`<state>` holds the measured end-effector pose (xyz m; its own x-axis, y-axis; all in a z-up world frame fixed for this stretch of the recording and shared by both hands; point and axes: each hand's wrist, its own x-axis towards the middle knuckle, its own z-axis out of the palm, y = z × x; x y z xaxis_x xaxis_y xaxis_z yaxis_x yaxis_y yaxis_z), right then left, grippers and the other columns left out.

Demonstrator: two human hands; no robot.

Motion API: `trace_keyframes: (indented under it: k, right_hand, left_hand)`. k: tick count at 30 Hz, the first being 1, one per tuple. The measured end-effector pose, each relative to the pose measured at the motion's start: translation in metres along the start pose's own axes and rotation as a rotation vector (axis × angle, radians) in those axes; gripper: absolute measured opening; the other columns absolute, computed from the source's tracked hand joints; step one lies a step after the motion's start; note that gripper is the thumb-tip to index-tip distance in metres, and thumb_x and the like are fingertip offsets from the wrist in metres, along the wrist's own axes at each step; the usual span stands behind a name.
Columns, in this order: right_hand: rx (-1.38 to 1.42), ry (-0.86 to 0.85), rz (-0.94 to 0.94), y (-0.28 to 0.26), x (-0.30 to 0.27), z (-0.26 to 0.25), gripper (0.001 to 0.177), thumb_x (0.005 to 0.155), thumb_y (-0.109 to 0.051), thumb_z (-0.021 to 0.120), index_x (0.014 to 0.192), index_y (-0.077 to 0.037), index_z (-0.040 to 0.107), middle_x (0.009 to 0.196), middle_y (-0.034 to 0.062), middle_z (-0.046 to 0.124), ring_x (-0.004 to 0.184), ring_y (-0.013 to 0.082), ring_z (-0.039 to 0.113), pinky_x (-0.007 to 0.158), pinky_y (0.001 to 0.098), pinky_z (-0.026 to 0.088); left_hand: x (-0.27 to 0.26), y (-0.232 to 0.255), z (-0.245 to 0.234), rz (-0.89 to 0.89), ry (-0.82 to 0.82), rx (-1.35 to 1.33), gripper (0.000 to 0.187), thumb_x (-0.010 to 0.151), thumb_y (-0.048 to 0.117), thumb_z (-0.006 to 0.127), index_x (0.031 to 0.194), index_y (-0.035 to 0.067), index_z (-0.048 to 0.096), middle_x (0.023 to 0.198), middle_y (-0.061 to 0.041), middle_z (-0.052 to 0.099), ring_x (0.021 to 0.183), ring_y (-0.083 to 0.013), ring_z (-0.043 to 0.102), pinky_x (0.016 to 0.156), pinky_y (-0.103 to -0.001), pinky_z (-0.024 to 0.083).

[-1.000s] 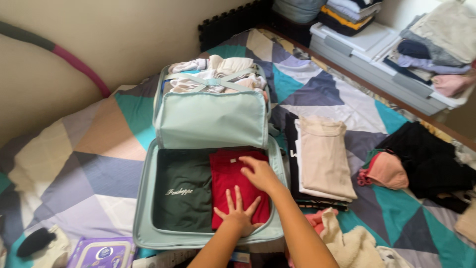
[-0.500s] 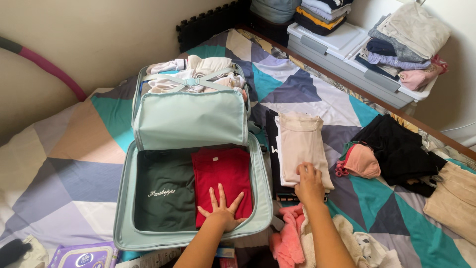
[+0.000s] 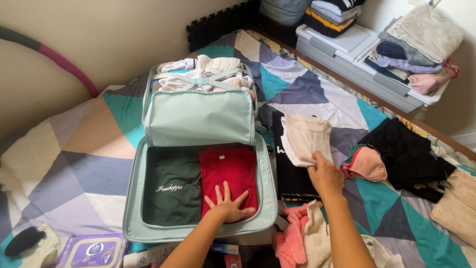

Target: The person secures a compression strap over folded clothes in one compartment of a light blue suitcase, then places folded shirts, pants, and personal care items into the other compartment. The suitcase remains open on the bed throughout the clip.

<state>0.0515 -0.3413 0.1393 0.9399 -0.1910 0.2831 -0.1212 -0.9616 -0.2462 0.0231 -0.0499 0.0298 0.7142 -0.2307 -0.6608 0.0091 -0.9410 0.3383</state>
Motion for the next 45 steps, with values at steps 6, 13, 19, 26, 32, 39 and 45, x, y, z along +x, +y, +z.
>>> trace_keyframes:
  k: [6, 13, 19, 26, 32, 39, 45]
  right_hand:
    - [0.063, -0.198, -0.155, -0.085, -0.025, -0.04, 0.03, 0.083, -0.03, 0.065, 0.11, -0.017, 0.068, 0.084, 0.0192, 0.074, 0.081, 0.0403, 0.072, 0.072, 0.0529, 0.056]
    - [0.676, -0.417, -0.122, -0.056, -0.074, 0.012, 0.039, 0.071, -0.037, 0.082, 0.097, -0.008, 0.08, 0.076, 0.013, 0.073, 0.067, 0.0306, 0.071, 0.062, 0.0404, 0.054]
    - [1.206, -0.424, 0.86, 0.018, -0.092, 0.048, 0.095, 0.098, -0.074, 0.042, 0.115, 0.016, 0.067, 0.098, 0.0286, 0.07, 0.083, 0.0402, 0.069, 0.07, 0.0468, 0.055]
    - [1.991, -0.713, 0.834, -0.042, -0.075, 0.063, 0.085, 0.078, -0.064, 0.048, 0.132, 0.0, 0.06, 0.117, 0.0181, 0.071, 0.098, 0.0312, 0.072, 0.086, 0.0436, 0.06]
    - [1.9, -0.985, 0.937, -0.095, -0.061, 0.126, 0.055, 0.078, -0.026, 0.061, 0.12, 0.009, 0.066, 0.104, 0.0223, 0.075, 0.089, 0.0336, 0.074, 0.086, 0.045, 0.061]
    - [1.761, -0.982, 0.902, -0.105, -0.01, 0.19, 0.05, 0.077, -0.025, 0.055, 0.112, 0.007, 0.069, 0.098, 0.0206, 0.076, 0.081, 0.0323, 0.075, 0.079, 0.0412, 0.062]
    - [1.549, -0.703, 0.788, -0.099, 0.041, 0.245, 0.028, 0.082, -0.004, 0.059, 0.107, 0.009, 0.063, 0.103, 0.0201, 0.069, 0.085, 0.0319, 0.073, 0.076, 0.0478, 0.065]
  left_hand:
    - [0.019, 0.011, 0.0, 0.188, 0.007, -1.284, 0.099, 0.078, 0.092, 0.039, 0.122, 0.01, 0.072, 0.121, -0.023, 0.072, 0.104, -0.0384, 0.074, 0.089, -0.053, 0.059]
    - [0.01, 0.025, -0.035, 0.204, -0.683, -1.826, 0.05, 0.083, 0.021, 0.057, 0.129, 0.001, 0.056, 0.115, -0.017, 0.066, 0.102, -0.0325, 0.07, 0.088, -0.051, 0.062]
    - [-0.015, 0.045, -0.062, 0.318, -0.666, -1.894, 0.057, 0.076, 0.011, 0.056, 0.131, -0.004, 0.054, 0.12, -0.022, 0.065, 0.105, -0.0337, 0.069, 0.093, -0.052, 0.06]
    - [-0.072, -0.021, -0.04, 0.24, -0.675, -2.008, 0.075, 0.067, 0.003, 0.053, 0.141, -0.004, 0.049, 0.126, -0.024, 0.066, 0.112, -0.0353, 0.069, 0.102, -0.049, 0.056]
    - [-0.114, -0.095, 0.017, 0.03, -0.626, -2.224, 0.078, 0.064, 0.0, 0.055, 0.142, -0.011, 0.05, 0.121, -0.032, 0.067, 0.101, -0.044, 0.067, 0.092, -0.05, 0.055]
    - [-0.072, -0.107, -0.013, 0.145, -0.442, -2.163, 0.075, 0.066, -0.001, 0.051, 0.141, -0.006, 0.047, 0.125, -0.024, 0.065, 0.111, -0.0385, 0.068, 0.098, -0.052, 0.059]
    - [-0.022, -0.102, -0.017, -0.126, 0.009, -1.675, 0.062, 0.084, 0.017, 0.06, 0.144, 0.016, 0.048, 0.131, -0.01, 0.065, 0.113, -0.0266, 0.067, 0.093, -0.044, 0.056]
